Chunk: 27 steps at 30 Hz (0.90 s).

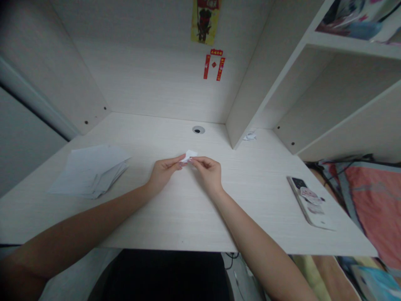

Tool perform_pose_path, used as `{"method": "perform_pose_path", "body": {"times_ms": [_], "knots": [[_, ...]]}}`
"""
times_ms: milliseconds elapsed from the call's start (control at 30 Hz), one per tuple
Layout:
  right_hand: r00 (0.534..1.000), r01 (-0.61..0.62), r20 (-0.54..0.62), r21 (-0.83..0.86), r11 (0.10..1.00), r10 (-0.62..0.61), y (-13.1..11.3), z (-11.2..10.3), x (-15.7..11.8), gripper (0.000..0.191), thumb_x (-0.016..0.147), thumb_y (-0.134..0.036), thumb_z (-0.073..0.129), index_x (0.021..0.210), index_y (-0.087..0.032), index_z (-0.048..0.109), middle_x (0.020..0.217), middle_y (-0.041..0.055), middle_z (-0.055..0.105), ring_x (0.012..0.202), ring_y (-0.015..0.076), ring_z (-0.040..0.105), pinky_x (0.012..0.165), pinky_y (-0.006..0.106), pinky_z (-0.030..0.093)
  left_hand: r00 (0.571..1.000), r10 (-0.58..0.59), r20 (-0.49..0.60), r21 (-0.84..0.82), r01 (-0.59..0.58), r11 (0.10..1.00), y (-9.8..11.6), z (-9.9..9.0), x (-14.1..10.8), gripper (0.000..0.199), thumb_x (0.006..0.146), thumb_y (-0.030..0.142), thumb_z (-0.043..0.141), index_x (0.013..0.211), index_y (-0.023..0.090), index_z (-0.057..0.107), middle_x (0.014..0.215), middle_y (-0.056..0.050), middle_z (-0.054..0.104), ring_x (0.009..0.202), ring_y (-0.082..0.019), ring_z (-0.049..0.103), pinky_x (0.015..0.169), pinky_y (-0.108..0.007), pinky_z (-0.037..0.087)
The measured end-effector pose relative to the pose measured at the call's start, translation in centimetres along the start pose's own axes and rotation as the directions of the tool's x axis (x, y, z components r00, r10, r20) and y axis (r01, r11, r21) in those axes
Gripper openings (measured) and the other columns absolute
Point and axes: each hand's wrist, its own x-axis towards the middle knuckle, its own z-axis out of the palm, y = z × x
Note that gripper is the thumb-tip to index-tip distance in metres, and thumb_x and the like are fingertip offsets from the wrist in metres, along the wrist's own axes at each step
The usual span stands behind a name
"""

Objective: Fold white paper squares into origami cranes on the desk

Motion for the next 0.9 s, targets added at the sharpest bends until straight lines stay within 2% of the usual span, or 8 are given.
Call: {"method": "perform_pose_path", "body": {"times_ms": [300,533,667,900], "knots": [[0.998,-0.038,-0.039,0.021,0.999,0.038,-0.48,0.36,-0.39,0.021,0.062,-0.036,0.075,0.075,-0.019,0.072,0.075,0.0044,0.073,0.066,0.0177,0.066,0.07,0.033,0.053,1.0,0.023,0.002,0.027,-0.023,0.999,-0.68,-0.08,0.01,0.037,0.073,0.034,0.065,0.107,0.02,0.066,0.102,-0.005,0.07,0.089,-0.019,0.065,0.083,-0.03,0.05],[0.999,-0.042,0.036,0.086,0.995,0.039,-0.43,0.07,-0.14,0.028,0.06,-0.032,0.077,0.085,-0.02,0.071,0.083,0.0048,0.073,0.075,0.0185,0.068,0.076,0.034,0.052,0.999,0.043,-0.024,-0.004,-0.043,0.999,-0.55,0.01,0.0,0.038,0.072,0.036,0.067,0.106,0.02,0.067,0.103,-0.005,0.069,0.089,-0.018,0.064,0.085,-0.031,0.05],[0.999,-0.029,0.039,0.074,0.997,0.026,-0.4,0.01,-0.12,0.027,0.059,-0.03,0.078,0.083,-0.02,0.071,0.081,0.0046,0.073,0.074,0.0185,0.068,0.075,0.033,0.052,0.999,0.036,-0.015,-0.039,-0.037,0.999,-0.45,0.08,-0.1,0.038,0.072,0.037,0.066,0.106,0.019,0.066,0.105,-0.005,0.069,0.093,-0.02,0.064,0.088,-0.033,0.049],[0.999,-0.044,-0.026,0.089,0.995,0.047,-0.35,0.37,-0.4,0.023,0.059,-0.032,0.078,0.077,-0.019,0.07,0.076,0.004,0.073,0.068,0.0166,0.067,0.071,0.032,0.052,0.998,0.06,-0.018,0.008,-0.06,0.998,-0.17,0.22,-0.31,0.036,0.071,0.034,0.068,0.104,0.019,0.067,0.108,-0.005,0.067,0.098,-0.021,0.063,0.093,-0.035,0.048]]}}
